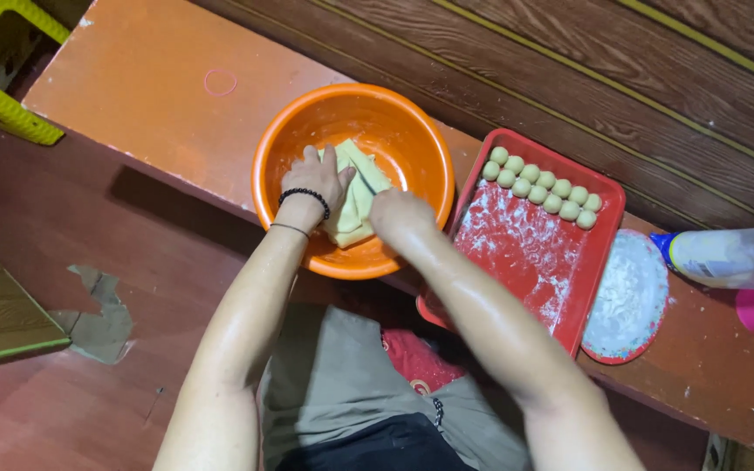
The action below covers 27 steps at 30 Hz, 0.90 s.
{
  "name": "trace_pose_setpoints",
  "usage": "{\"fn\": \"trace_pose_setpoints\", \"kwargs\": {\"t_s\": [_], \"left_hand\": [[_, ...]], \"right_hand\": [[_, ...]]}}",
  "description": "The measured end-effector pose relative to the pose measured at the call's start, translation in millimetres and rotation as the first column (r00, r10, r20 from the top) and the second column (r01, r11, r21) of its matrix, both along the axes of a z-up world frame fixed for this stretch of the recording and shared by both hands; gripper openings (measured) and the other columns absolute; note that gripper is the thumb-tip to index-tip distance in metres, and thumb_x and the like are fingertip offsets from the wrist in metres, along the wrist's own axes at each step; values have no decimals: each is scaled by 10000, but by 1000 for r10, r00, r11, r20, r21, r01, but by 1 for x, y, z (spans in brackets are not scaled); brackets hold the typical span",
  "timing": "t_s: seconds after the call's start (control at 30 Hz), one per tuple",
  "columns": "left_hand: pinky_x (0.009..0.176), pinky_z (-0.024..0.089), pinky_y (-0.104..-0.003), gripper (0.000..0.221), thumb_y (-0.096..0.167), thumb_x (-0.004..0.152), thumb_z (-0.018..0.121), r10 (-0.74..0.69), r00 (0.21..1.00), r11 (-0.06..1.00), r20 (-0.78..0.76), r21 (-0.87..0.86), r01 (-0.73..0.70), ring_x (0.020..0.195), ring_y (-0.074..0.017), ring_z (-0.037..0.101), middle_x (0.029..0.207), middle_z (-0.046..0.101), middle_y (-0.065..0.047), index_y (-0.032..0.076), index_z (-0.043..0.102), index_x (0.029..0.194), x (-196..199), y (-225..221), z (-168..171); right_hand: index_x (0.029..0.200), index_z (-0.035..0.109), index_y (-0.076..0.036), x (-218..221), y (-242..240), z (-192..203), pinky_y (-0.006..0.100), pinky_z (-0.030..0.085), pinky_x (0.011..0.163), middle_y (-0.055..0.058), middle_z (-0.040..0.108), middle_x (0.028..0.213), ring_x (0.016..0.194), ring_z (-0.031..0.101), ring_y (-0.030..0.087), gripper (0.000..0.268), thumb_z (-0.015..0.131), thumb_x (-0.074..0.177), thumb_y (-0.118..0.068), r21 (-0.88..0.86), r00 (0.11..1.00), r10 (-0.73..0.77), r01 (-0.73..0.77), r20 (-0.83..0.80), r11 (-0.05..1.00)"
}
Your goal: Portioning dough from a bowl using a spatula and rolling the pieces into small balls by hand before placing them in a tray.
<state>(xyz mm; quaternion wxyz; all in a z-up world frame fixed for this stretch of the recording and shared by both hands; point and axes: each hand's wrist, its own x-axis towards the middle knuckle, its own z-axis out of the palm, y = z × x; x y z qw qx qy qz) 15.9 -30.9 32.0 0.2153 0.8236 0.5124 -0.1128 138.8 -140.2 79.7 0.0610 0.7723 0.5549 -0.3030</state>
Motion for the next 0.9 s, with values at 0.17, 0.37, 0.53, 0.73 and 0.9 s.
{"fn": "trace_pose_setpoints", "kwargs": {"t_s": [0.17,0.37,0.53,0.73,0.9], "left_hand": [[992,487,-562,717,606,1052,304,7,1000,1000,-14,10,-6,1246,-465,532,1367,439,-180,123,342,1580,1,-1,0],[964,509,-581,712,599,1049,301,29,999,999,-21,29,-29,1226,-462,553,1368,436,-177,126,338,1580,3,6,-8],[970,518,-577,731,611,1043,307,35,999,999,-10,-6,-35,1226,-470,556,1372,444,-185,114,350,1577,3,4,-2],[969,513,-581,713,597,1044,309,58,998,998,10,-1,-58,1201,-467,569,1355,442,-179,121,355,1574,0,-2,-2],[987,502,-575,708,578,1049,314,38,999,999,28,-11,-38,1205,-465,562,1342,457,-190,96,370,1564,3,2,-3]], "right_hand": [[1088,717,85,3,18,-38,648,544,924,264,737,1041,1118,689,478,425,353,985,-111,74,991,-111,117,-80,990],[1125,730,51,9,-5,10,607,547,961,242,743,1126,1178,681,444,441,335,976,-77,18,1000,22,-22,-6,1000],[1085,745,39,5,5,-25,610,565,915,220,754,1058,1127,705,432,415,363,971,-79,-12,999,31,-31,38,999],[1183,714,57,9,11,-18,639,535,954,240,723,1176,1205,659,448,437,361,982,-101,-61,999,29,-28,24,998],[1221,721,12,8,8,-9,653,528,950,210,713,1217,1228,649,428,446,361,994,-121,-168,986,116,-95,124,981]]}}
